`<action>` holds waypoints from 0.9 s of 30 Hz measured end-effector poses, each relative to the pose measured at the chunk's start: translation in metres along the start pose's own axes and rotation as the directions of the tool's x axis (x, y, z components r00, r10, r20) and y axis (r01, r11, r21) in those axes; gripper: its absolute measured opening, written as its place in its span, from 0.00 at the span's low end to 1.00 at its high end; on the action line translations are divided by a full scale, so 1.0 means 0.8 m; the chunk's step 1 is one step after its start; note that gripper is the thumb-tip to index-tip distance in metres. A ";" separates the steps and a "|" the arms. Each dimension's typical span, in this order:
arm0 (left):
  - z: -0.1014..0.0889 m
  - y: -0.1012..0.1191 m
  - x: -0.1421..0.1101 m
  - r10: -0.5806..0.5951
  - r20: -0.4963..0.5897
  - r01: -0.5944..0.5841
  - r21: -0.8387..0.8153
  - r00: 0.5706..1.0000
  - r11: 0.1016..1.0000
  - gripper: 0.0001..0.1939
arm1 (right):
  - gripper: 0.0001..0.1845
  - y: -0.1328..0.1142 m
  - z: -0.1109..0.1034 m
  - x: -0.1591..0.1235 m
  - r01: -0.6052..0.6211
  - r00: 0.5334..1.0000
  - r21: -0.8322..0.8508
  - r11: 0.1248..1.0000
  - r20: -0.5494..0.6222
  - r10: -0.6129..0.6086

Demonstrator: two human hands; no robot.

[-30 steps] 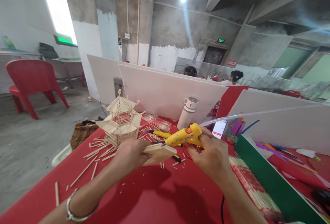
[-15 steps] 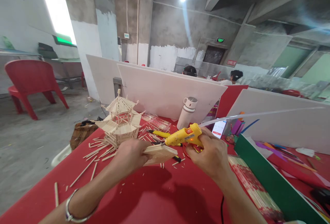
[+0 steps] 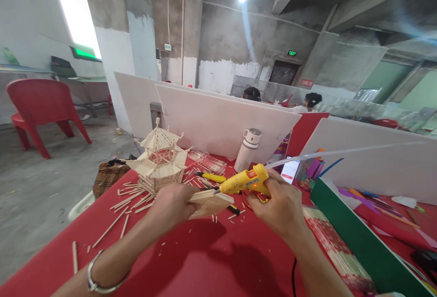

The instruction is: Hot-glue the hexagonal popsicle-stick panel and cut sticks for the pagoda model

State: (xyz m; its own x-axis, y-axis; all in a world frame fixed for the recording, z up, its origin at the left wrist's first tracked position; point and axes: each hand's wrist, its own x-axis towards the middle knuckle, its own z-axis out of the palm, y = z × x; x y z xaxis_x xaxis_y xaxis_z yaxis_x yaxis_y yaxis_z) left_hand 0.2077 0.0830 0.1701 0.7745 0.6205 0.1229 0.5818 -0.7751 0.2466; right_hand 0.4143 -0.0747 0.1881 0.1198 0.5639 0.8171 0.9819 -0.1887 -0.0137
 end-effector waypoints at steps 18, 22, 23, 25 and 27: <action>-0.001 0.001 -0.003 0.049 -0.001 -0.049 -0.043 0.999 0.998 0.06 | 0.12 -0.004 0.001 0.005 0.015 1.000 -0.001 1.000 0.002 -0.015; 0.000 0.001 -0.003 0.060 -0.002 -0.060 -0.026 0.998 0.998 0.06 | 0.12 -0.004 -0.001 0.006 0.018 1.000 0.016 1.000 -0.005 -0.018; 0.000 0.001 -0.003 0.060 -0.001 -0.060 -0.027 0.998 0.998 0.06 | 0.12 -0.004 -0.001 0.006 0.017 1.000 0.021 1.000 0.003 -0.017; 0.000 0.001 -0.003 0.059 -0.001 -0.059 -0.026 0.998 0.998 0.06 | 0.11 -0.003 -0.001 0.005 0.011 1.000 0.027 1.000 0.026 -0.011; 0.001 0.001 -0.002 0.067 -0.011 -0.067 -0.018 0.998 0.998 0.06 | 0.10 -0.001 -0.002 0.003 0.005 0.999 0.029 1.000 0.041 -0.006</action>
State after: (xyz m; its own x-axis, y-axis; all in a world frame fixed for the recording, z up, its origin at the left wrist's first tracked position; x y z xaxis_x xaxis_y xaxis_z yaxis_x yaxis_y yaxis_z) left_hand 0.2067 0.0814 0.1695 0.8088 0.5686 0.1499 0.5240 -0.8126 0.2550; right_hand 0.4136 -0.0743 0.1909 0.1197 0.5973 0.7930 0.9864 -0.1623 -0.0266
